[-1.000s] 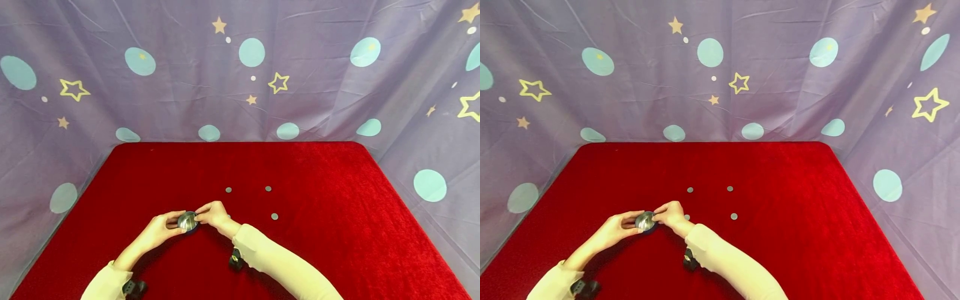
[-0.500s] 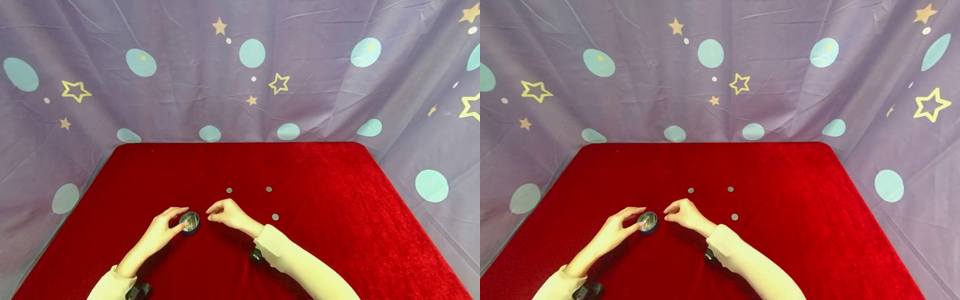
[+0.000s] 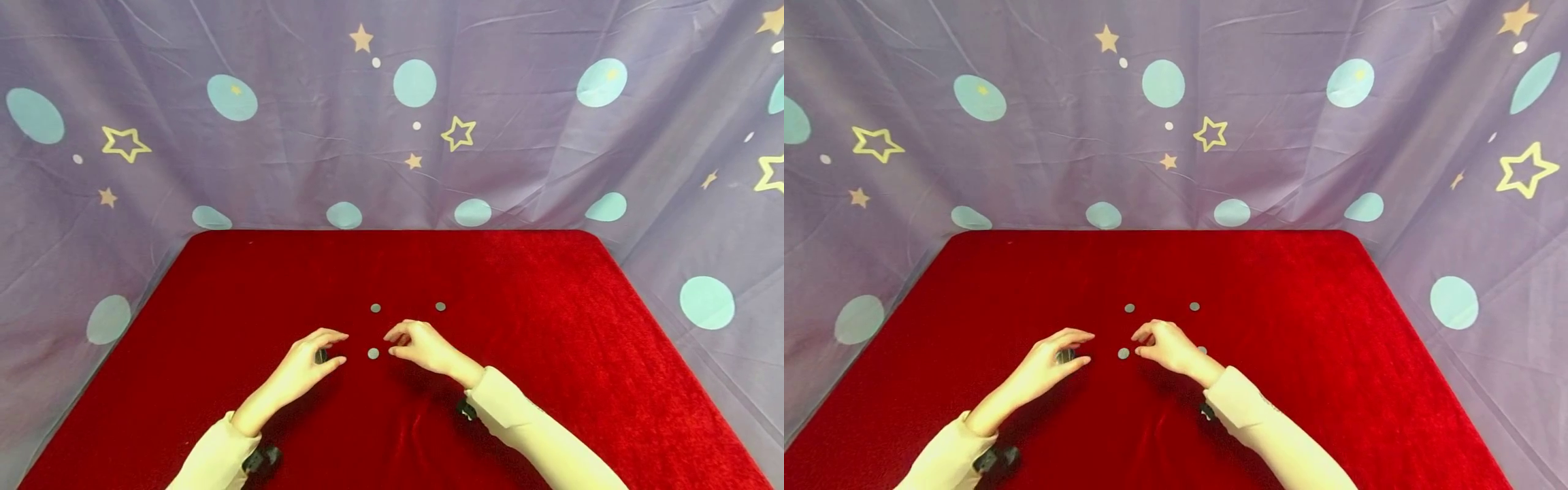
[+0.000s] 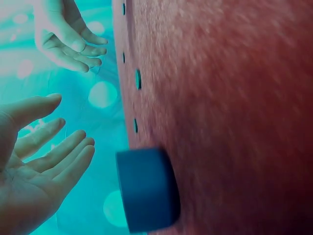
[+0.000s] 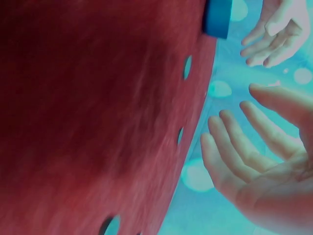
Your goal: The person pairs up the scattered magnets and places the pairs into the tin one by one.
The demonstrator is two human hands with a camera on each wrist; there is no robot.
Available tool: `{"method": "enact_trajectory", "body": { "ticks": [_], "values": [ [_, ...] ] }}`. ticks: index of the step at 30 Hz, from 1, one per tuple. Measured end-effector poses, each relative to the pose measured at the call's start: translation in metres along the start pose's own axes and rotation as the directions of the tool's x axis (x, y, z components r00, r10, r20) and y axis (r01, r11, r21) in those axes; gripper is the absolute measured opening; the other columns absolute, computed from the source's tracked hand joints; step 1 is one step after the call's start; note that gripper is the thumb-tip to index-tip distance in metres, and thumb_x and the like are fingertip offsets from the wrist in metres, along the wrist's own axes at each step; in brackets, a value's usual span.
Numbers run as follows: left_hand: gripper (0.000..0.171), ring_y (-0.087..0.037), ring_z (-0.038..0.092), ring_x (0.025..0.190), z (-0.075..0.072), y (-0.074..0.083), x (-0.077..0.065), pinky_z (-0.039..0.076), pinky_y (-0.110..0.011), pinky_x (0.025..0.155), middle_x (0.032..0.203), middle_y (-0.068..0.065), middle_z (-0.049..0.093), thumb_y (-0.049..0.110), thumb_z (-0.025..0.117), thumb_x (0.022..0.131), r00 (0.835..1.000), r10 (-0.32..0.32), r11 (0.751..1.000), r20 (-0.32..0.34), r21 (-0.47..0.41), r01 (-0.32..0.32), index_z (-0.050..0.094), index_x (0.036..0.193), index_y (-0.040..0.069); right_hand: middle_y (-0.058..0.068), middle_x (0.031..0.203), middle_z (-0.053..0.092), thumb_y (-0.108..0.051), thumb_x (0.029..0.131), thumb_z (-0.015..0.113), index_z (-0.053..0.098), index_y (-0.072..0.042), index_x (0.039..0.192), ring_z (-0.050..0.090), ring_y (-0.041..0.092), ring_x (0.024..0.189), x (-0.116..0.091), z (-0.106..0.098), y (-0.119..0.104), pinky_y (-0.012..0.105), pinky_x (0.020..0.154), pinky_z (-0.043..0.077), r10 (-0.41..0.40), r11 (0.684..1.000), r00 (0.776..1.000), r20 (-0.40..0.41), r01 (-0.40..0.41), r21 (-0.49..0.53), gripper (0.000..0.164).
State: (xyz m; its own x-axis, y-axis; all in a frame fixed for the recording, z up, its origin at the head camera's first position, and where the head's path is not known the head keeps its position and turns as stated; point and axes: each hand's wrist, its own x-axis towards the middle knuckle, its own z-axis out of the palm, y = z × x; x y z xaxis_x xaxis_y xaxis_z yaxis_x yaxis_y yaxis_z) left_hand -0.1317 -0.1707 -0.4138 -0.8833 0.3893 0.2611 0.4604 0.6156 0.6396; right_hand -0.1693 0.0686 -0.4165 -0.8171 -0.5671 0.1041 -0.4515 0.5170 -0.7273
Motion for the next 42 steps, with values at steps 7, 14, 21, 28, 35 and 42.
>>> {"method": "enact_trajectory", "body": {
  "ticks": [7,14,21,28,35,42],
  "values": [
    [0.033,-0.031,0.058,0.091,0.016,0.005,0.012,0.049,-0.04,0.076,0.104,-0.01,0.058,0.008,0.066,0.077,0.997,-0.003,1.0,0.075,-0.018,0.004,0.058,0.108,0.001,0.009,0.092,0.061,-0.006,0.078,0.065,0.064,0.0,0.095,0.057,0.022,0.08,-0.02,-0.019,0.02,0.023,0.066,0.046,0.009,0.995,0.999,-0.052,-0.014,-0.099,0.018],
    [0.03,-0.03,0.059,0.088,0.027,0.006,0.021,0.049,-0.038,0.076,0.099,-0.013,0.059,0.004,0.067,0.076,0.995,0.039,0.999,0.088,-0.022,-0.037,0.059,0.104,-0.003,0.006,0.093,0.061,-0.006,0.077,0.065,0.064,-0.002,0.096,0.056,0.019,0.082,-0.035,-0.034,0.037,0.027,0.069,0.047,0.041,0.987,0.996,-0.085,-0.054,-0.154,0.019],
    [0.028,-0.029,0.058,0.087,0.035,0.004,0.027,0.049,-0.039,0.075,0.097,-0.014,0.059,0.001,0.067,0.075,0.993,0.05,0.998,0.106,-0.028,-0.047,0.059,0.102,-0.005,0.007,0.093,0.06,-0.004,0.075,0.066,0.064,0.001,0.096,0.056,0.023,0.085,-0.047,-0.043,0.048,0.032,0.071,0.047,0.08,0.982,0.993,-0.083,-0.092,-0.167,0.021],
    [0.028,-0.026,0.059,0.085,0.042,0.004,0.032,0.049,-0.036,0.074,0.095,-0.012,0.06,0.002,0.068,0.074,0.991,0.037,0.999,0.131,-0.009,-0.037,0.06,0.101,-0.004,0.009,0.094,0.06,-0.003,0.075,0.067,0.064,0.002,0.096,0.057,0.025,0.085,-0.051,-0.046,0.055,0.033,0.072,0.048,0.071,0.979,0.996,-0.05,-0.08,-0.188,0.022],
    [0.027,-0.025,0.058,0.081,0.048,0.003,0.034,0.048,-0.03,0.071,0.091,-0.01,0.059,0.001,0.068,0.072,0.987,0.06,0.997,0.146,0.031,-0.065,0.061,0.098,-0.004,0.01,0.091,0.06,0.001,0.073,0.067,0.064,0.004,0.094,0.057,0.024,0.081,-0.051,-0.045,0.06,0.03,0.069,0.049,0.034,0.982,0.999,-0.018,-0.037,-0.185,0.022],
    [0.028,-0.024,0.056,0.083,0.05,0.004,0.035,0.048,-0.029,0.071,0.091,-0.01,0.056,0.0,0.068,0.073,0.983,0.004,1.0,0.182,0.016,-0.007,0.06,0.099,-0.004,0.009,0.088,0.061,0.001,0.07,0.069,0.065,0.005,0.09,0.057,0.021,0.077,-0.051,-0.043,0.061,0.026,0.067,0.048,0.027,0.98,1.0,-0.01,-0.028,-0.195,0.02]
  ]
}}
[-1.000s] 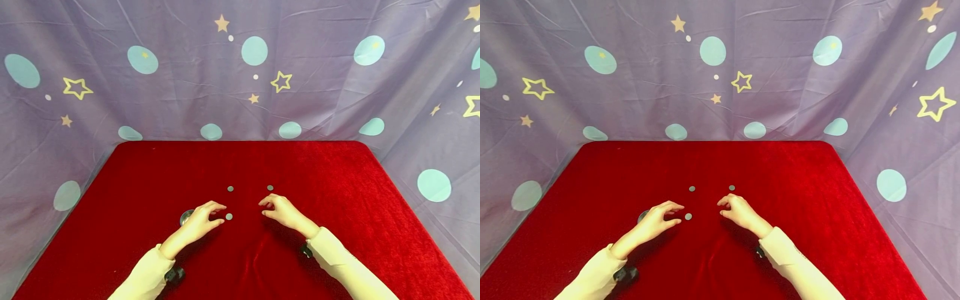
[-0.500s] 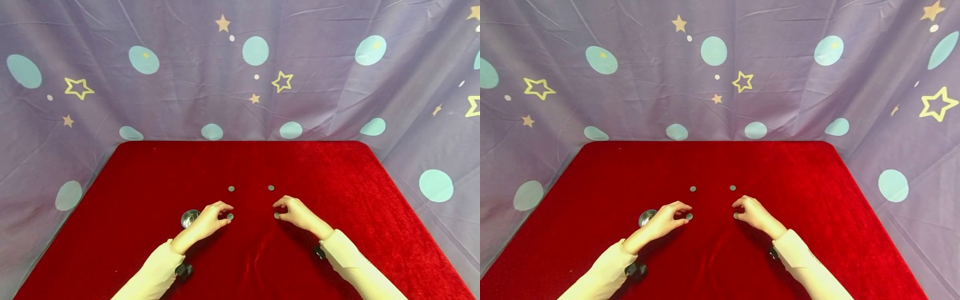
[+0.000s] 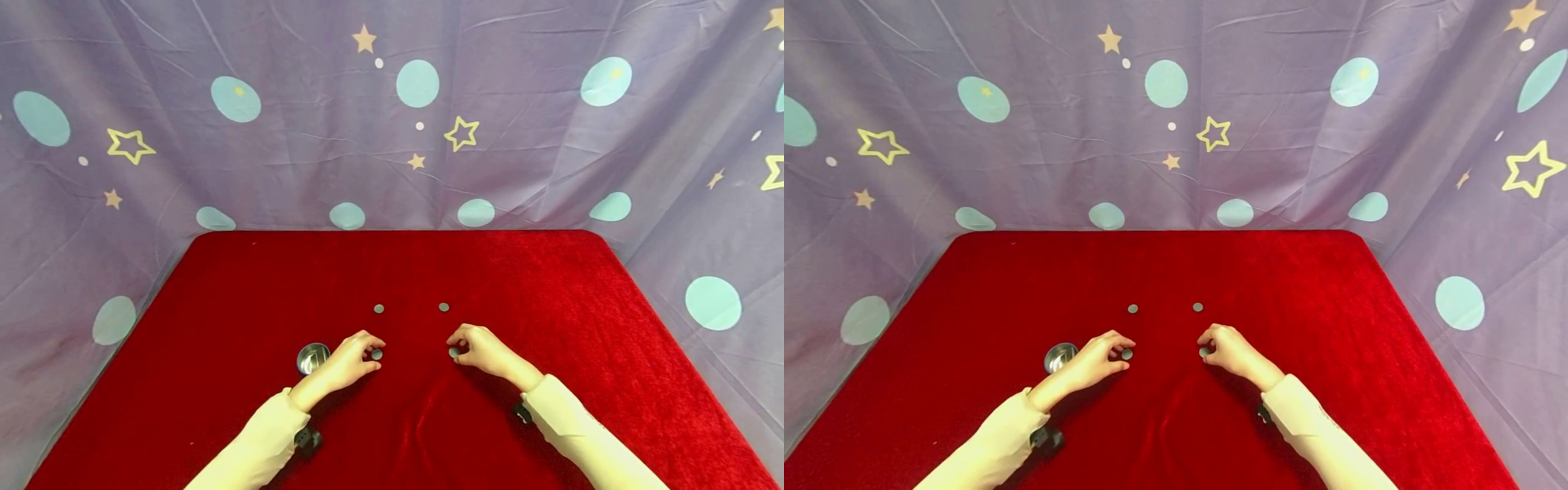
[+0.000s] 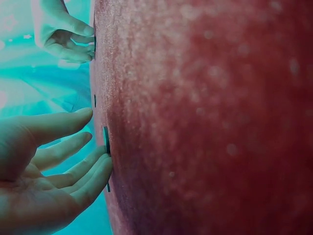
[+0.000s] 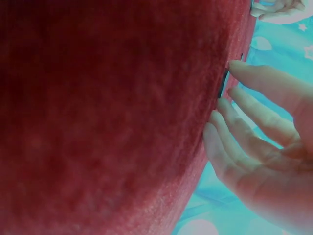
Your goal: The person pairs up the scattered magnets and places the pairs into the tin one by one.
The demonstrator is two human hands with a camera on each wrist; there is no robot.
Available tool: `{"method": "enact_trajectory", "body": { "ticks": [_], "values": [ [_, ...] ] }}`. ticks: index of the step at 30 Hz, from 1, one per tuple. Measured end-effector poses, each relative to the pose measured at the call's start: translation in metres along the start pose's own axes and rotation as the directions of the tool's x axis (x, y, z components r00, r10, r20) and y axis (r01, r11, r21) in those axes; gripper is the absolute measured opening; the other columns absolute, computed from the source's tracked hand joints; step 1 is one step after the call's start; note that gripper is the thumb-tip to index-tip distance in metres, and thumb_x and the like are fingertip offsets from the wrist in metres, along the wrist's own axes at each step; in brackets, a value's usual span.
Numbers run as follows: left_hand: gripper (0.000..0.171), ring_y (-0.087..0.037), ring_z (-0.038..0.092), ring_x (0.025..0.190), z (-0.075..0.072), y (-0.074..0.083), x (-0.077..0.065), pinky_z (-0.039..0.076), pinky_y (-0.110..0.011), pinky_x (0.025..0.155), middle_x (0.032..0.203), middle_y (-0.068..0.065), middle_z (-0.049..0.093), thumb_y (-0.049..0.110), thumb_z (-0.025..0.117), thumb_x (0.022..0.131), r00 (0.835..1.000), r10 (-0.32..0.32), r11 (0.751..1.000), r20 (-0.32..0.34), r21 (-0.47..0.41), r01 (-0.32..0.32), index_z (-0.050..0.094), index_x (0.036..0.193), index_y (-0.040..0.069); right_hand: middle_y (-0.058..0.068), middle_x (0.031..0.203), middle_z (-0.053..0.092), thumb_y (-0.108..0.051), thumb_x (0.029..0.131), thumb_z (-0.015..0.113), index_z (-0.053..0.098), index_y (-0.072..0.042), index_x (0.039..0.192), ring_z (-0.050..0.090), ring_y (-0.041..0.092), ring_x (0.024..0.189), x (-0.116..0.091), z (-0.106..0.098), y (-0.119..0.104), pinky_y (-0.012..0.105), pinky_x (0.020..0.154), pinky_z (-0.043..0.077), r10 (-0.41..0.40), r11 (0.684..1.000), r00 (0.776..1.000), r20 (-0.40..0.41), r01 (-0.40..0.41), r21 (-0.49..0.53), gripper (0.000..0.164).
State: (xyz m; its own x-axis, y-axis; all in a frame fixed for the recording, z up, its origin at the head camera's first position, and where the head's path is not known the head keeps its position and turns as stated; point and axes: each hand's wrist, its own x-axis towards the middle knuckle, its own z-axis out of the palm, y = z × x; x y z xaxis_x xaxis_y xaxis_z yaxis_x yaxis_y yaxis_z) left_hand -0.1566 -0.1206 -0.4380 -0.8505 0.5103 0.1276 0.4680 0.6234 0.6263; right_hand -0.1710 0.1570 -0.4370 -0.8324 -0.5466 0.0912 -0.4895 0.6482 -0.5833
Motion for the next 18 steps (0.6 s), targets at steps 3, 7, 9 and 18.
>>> {"method": "enact_trajectory", "body": {
  "ticks": [3,7,9,18],
  "values": [
    [0.027,-0.024,0.056,0.08,0.001,-0.0014,0.0011,0.047,-0.029,0.07,0.088,-0.009,0.055,-0.002,0.067,0.071,1.0,0.0,1.0,0.005,0.004,0.0,0.06,0.098,-0.005,0.007,0.086,0.06,0.001,0.07,0.07,0.066,0.004,0.088,0.056,0.018,0.075,0.0006,0.0005,0.0009,0.023,0.066,0.047,-0.009,1.0,1.0,0.005,0.009,-0.013,0.019],
    [0.027,-0.023,0.055,0.077,0.0021,-0.0036,0.0034,0.046,-0.028,0.07,0.085,-0.009,0.052,-0.004,0.068,0.068,1.0,0.024,0.999,0.012,0.033,-0.024,0.061,0.094,-0.007,0.006,0.084,0.058,0.0,0.069,0.07,0.067,0.004,0.086,0.053,0.016,0.073,0.0011,0.0009,0.0022,0.022,0.064,0.046,-0.017,1.0,1.0,0.01,0.017,-0.018,0.018],
    [0.027,-0.024,0.055,0.076,0.0027,-0.0048,0.0048,0.047,-0.027,0.068,0.083,-0.009,0.052,-0.005,0.068,0.067,0.999,0.035,0.998,0.009,0.048,-0.036,0.061,0.093,-0.008,0.005,0.083,0.058,0.0,0.07,0.07,0.067,0.003,0.085,0.053,0.014,0.072,0.0011,0.0011,0.0028,0.021,0.063,0.045,-0.014,1.0,1.0,0.012,0.014,-0.018,0.016],
    [0.021,-0.023,0.055,0.072,0.0047,-0.0057,0.0098,0.046,-0.024,0.064,0.079,-0.01,0.051,-0.007,0.068,0.066,1.0,0.021,0.998,-0.01,0.058,-0.021,0.061,0.086,-0.007,0.003,0.079,0.058,0.001,0.069,0.07,0.068,0.002,0.081,0.051,0.012,0.07,0.0018,0.0027,0.0016,0.02,0.061,0.044,0.008,1.0,1.0,-0.001,-0.008,-0.011,0.012]
  ]
}}
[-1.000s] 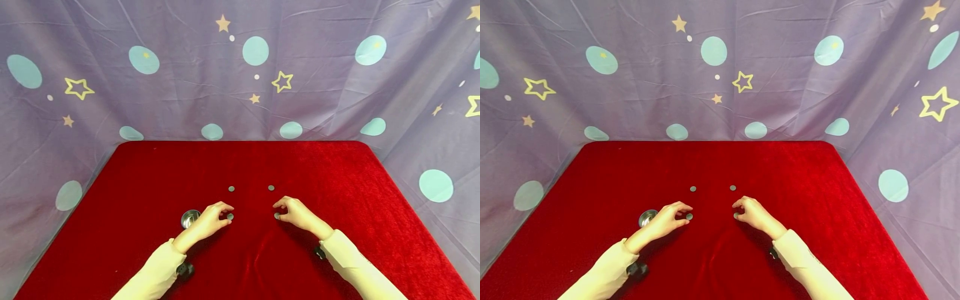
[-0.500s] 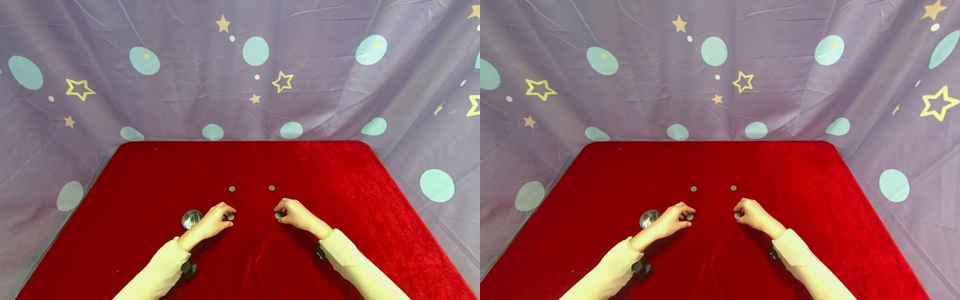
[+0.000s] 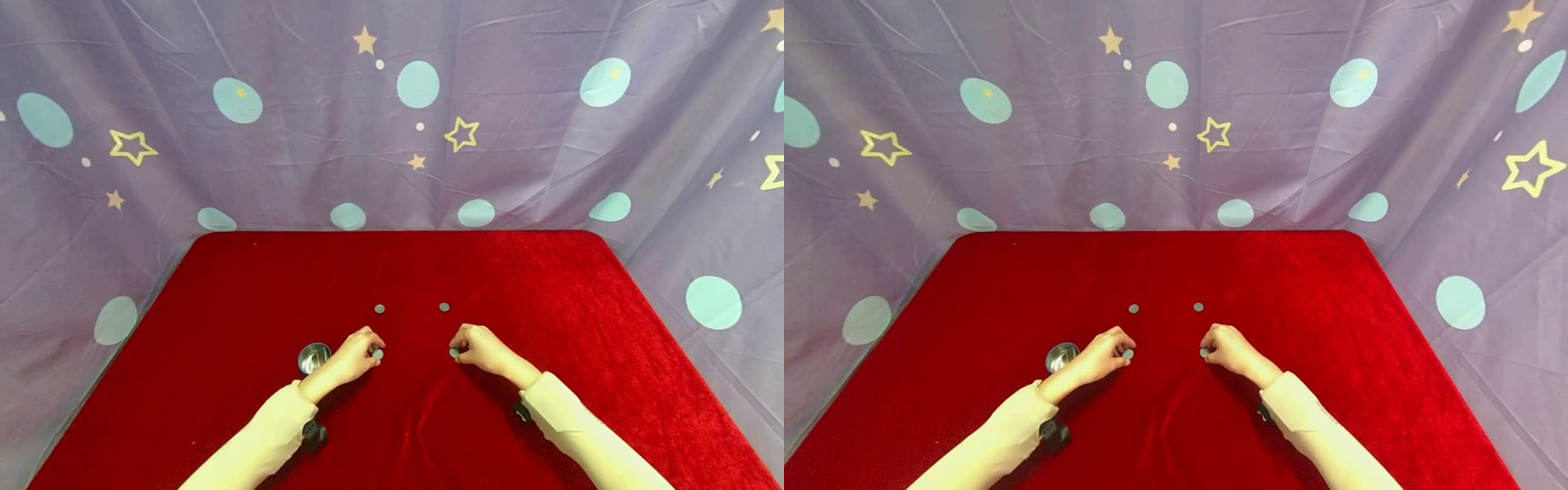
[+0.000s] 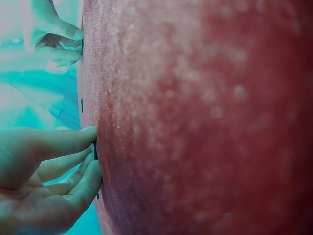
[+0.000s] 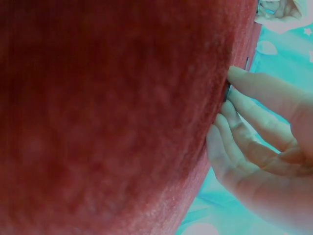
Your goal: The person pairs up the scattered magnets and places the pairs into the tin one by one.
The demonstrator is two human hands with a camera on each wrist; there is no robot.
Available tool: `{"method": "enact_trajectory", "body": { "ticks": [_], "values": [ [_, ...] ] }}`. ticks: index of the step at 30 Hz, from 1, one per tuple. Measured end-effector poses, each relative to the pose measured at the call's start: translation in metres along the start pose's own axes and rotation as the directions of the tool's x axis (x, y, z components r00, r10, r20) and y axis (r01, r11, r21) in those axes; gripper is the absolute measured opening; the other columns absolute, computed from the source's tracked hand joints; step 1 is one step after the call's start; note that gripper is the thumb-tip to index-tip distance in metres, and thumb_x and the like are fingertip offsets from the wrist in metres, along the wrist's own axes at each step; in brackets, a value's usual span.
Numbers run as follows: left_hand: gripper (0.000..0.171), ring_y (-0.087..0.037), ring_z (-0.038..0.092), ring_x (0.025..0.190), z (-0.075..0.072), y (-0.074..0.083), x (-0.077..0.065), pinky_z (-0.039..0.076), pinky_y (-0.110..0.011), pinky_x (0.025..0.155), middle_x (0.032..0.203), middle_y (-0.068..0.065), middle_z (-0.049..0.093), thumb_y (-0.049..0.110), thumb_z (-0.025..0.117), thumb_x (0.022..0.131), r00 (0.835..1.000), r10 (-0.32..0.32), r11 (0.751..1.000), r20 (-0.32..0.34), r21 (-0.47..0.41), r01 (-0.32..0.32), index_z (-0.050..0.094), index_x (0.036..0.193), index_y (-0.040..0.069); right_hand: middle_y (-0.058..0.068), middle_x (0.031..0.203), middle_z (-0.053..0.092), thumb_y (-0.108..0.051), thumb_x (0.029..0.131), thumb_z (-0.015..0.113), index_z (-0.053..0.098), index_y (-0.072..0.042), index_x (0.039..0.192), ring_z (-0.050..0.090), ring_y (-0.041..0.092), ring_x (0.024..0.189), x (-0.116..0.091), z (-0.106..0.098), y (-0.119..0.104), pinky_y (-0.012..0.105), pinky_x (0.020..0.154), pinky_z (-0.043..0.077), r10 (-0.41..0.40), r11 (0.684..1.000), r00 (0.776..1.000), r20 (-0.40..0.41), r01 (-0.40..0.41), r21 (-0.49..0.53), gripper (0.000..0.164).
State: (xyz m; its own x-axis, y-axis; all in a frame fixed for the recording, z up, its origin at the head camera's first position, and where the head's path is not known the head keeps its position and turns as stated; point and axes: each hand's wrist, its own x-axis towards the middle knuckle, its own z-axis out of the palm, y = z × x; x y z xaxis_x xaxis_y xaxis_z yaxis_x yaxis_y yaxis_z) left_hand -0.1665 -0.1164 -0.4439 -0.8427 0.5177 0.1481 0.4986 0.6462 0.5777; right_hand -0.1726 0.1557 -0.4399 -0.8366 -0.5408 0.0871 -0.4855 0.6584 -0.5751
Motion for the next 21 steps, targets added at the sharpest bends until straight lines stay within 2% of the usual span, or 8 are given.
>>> {"method": "enact_trajectory", "body": {
  "ticks": [8,15,21],
  "values": [
    [0.015,-0.018,0.052,0.067,0.002,0.003,0.002,0.044,-0.022,0.061,0.074,-0.007,0.05,-0.005,0.07,0.066,1.0,-0.02,0.999,-0.017,0.026,0.021,0.063,0.079,-0.005,0.004,0.077,0.058,0.003,0.068,0.069,0.067,0.001,0.078,0.053,0.013,0.068,0.001,0.001,-0.002,0.02,0.059,0.044,0.015,1.0,1.0,-0.009,-0.014,0.014,0.01],
    [0.014,-0.017,0.053,0.066,0.003,0.007,0.006,0.044,-0.021,0.06,0.074,-0.007,0.051,-0.003,0.07,0.067,0.999,-0.029,0.999,0.018,0.033,0.028,0.064,0.08,-0.005,0.003,0.076,0.06,0.002,0.066,0.07,0.066,0.0,0.077,0.055,0.014,0.069,0.005,0.002,-0.005,0.022,0.062,0.046,0.021,1.0,1.0,-0.01,-0.021,0.0,0.012],
    [0.015,-0.018,0.054,0.067,0.005,0.013,0.01,0.044,-0.022,0.061,0.075,-0.007,0.051,-0.003,0.07,0.069,0.997,-0.044,0.999,0.059,0.028,0.043,0.065,0.082,-0.006,0.002,0.073,0.06,0.001,0.064,0.07,0.066,-0.001,0.075,0.055,0.013,0.067,0.01,0.006,-0.009,0.022,0.061,0.046,-0.026,0.999,1.0,-0.005,0.026,-0.03,0.012]
  ]
}}
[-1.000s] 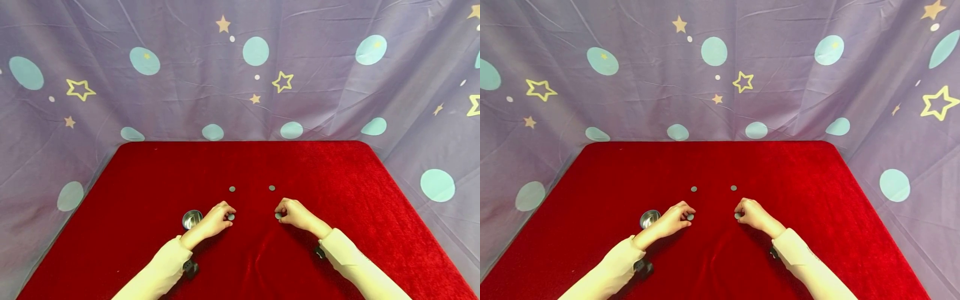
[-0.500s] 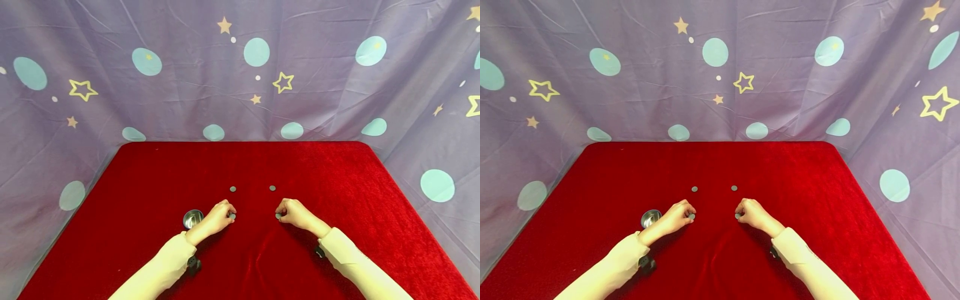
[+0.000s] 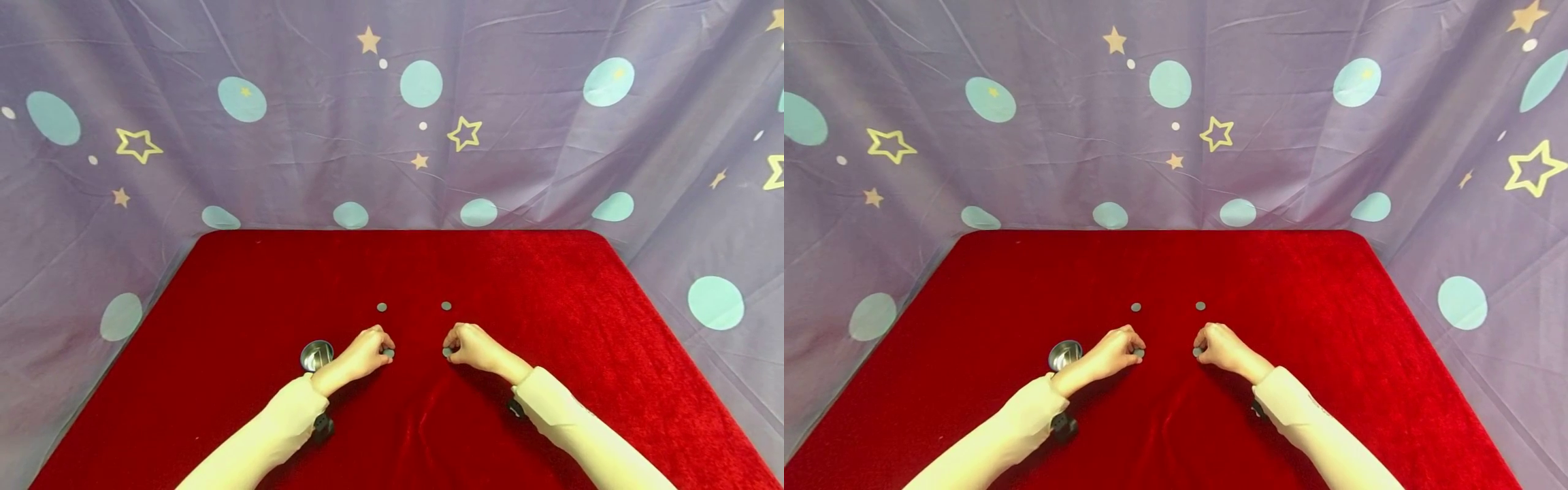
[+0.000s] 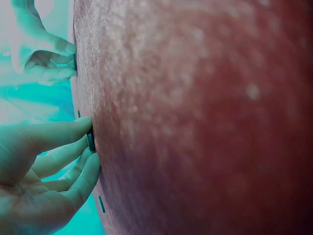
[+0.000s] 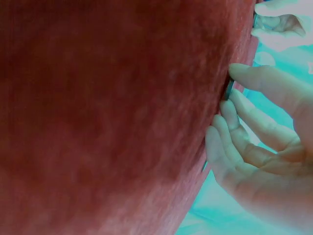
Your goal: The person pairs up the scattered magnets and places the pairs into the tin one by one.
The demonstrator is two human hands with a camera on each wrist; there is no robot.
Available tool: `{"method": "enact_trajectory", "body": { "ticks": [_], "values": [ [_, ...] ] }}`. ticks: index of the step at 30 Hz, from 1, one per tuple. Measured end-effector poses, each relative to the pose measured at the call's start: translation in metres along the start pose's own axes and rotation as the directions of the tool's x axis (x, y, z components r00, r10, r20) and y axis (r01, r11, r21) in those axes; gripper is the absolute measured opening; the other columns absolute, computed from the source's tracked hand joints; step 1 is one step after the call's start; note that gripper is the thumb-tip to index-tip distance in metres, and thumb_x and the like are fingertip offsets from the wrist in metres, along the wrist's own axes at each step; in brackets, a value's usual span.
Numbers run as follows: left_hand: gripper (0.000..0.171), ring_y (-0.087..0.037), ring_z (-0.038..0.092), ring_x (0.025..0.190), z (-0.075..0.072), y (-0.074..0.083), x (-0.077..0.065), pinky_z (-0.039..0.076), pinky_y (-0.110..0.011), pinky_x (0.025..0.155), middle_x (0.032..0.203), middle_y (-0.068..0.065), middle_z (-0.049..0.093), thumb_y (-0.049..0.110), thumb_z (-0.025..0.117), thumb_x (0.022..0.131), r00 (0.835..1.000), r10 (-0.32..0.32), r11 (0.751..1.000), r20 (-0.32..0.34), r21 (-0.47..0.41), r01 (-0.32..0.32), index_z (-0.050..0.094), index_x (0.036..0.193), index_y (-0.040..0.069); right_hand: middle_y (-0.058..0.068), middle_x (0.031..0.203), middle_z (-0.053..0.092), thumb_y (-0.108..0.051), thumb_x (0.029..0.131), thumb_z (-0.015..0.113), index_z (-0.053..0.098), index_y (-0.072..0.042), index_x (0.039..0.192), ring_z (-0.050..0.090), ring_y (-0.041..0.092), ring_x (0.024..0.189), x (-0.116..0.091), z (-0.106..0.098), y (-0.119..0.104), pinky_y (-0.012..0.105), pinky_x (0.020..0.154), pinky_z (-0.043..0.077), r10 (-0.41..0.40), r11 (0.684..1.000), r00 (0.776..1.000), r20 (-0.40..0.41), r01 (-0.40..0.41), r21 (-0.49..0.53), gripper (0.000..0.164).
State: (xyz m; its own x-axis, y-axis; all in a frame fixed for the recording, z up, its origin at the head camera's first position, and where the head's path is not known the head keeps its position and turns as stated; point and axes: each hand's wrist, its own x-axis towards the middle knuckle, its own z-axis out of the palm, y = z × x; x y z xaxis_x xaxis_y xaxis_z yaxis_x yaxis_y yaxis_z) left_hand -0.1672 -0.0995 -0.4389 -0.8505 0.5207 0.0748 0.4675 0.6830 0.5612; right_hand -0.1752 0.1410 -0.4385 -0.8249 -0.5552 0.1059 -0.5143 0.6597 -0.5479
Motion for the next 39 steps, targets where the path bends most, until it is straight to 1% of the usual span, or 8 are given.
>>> {"method": "enact_trajectory", "body": {
  "ticks": [6,12,17,24,33,39],
  "values": [
    [0.014,-0.018,0.054,0.068,0.003,0.007,0.003,0.045,-0.024,0.062,0.075,-0.008,0.051,-0.002,0.07,0.069,1.0,0.022,1.0,0.012,0.002,-0.022,0.065,0.082,-0.006,0.002,0.073,0.059,0.001,0.063,0.068,0.066,-0.001,0.074,0.055,0.013,0.067,0.004,0.003,-0.006,0.021,0.061,0.045,-0.016,1.0,1.0,0.016,0.016,0.001,0.011],
    [0.014,-0.018,0.054,0.07,0.007,0.012,0.008,0.046,-0.025,0.063,0.077,-0.008,0.052,0.0,0.07,0.071,0.999,0.018,1.0,0.028,0.01,-0.018,0.065,0.084,-0.005,0.002,0.073,0.059,0.001,0.064,0.068,0.066,-0.002,0.073,0.053,0.011,0.067,0.009,0.006,-0.011,0.02,0.061,0.044,-0.042,0.999,0.999,0.034,0.042,-0.015,0.009],
    [0.013,-0.018,0.054,0.069,0.011,0.015,0.012,0.045,-0.025,0.062,0.077,-0.008,0.052,0.001,0.07,0.071,0.999,0.041,0.999,0.032,0.017,-0.041,0.065,0.083,-0.004,0.001,0.072,0.059,0.001,0.064,0.068,0.066,-0.003,0.072,0.053,0.011,0.068,0.013,0.008,-0.013,0.02,0.061,0.044,-0.055,0.998,0.997,0.051,0.056,-0.021,0.009],
    [0.014,-0.017,0.053,0.068,0.014,0.018,0.014,0.044,-0.022,0.061,0.076,-0.006,0.051,0.001,0.069,0.072,0.998,0.018,1.0,0.058,-0.01,-0.017,0.066,0.084,-0.003,0.002,0.073,0.06,0.001,0.065,0.068,0.066,-0.003,0.073,0.053,0.011,0.068,0.017,0.01,-0.019,0.019,0.06,0.043,-0.043,0.999,0.997,0.069,0.045,-0.017,0.009],
    [0.014,-0.019,0.054,0.069,0.017,0.021,0.016,0.044,-0.023,0.062,0.076,-0.007,0.052,0.001,0.07,0.072,0.999,0.023,1.0,0.047,-0.014,-0.023,0.065,0.084,-0.004,0.001,0.073,0.059,-0.002,0.065,0.071,0.066,-0.003,0.073,0.054,0.012,0.067,0.02,0.014,-0.023,0.02,0.061,0.044,-0.023,0.999,0.997,0.079,0.025,-0.022,0.009],
    [0.014,-0.019,0.053,0.067,0.018,0.022,0.017,0.043,-0.022,0.06,0.076,-0.008,0.052,0.001,0.07,0.071,0.999,0.013,1.0,0.041,-0.024,-0.012,0.065,0.083,-0.004,0.002,0.072,0.06,-0.002,0.065,0.072,0.067,-0.003,0.073,0.055,0.013,0.067,0.021,0.016,-0.025,0.02,0.06,0.044,-0.037,0.999,0.997,0.068,0.039,-0.025,0.01]
  ]
}}
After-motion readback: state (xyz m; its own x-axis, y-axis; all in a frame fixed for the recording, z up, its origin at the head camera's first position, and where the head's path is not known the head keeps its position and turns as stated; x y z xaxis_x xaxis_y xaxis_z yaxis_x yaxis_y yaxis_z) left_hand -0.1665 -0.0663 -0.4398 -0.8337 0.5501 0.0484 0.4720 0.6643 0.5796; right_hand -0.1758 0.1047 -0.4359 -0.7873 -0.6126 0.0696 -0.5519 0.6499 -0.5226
